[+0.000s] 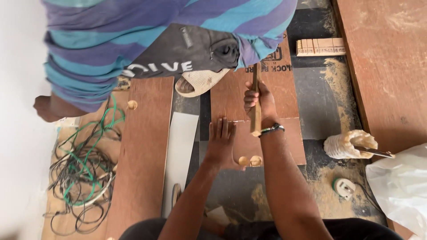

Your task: Using a hammer and nails to join pieces of wood for furniture manufacturing.

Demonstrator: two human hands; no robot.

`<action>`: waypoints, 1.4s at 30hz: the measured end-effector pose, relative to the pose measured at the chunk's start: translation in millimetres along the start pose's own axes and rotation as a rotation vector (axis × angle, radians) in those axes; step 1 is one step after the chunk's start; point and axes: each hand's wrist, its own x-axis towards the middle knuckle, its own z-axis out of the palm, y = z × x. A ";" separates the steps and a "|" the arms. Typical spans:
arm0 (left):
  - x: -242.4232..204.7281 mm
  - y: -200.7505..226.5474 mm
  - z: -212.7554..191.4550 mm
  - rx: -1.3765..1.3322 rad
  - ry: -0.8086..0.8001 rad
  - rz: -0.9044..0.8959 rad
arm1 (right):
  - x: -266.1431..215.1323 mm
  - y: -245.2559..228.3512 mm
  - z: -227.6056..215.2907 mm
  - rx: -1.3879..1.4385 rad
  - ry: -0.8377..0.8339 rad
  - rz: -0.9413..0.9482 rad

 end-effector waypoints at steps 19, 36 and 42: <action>-7.4 4.4 3.8 0.040 -0.033 -0.067 | -177.0 45.9 53.7 -1.481 0.568 -0.094; -12.3 14.0 -11.1 0.022 -0.040 -0.076 | -217.3 87.2 12.5 -1.901 0.795 -0.347; -12.4 14.7 -4.2 0.030 -0.005 -0.071 | -227.7 69.2 8.4 -1.894 0.655 -0.443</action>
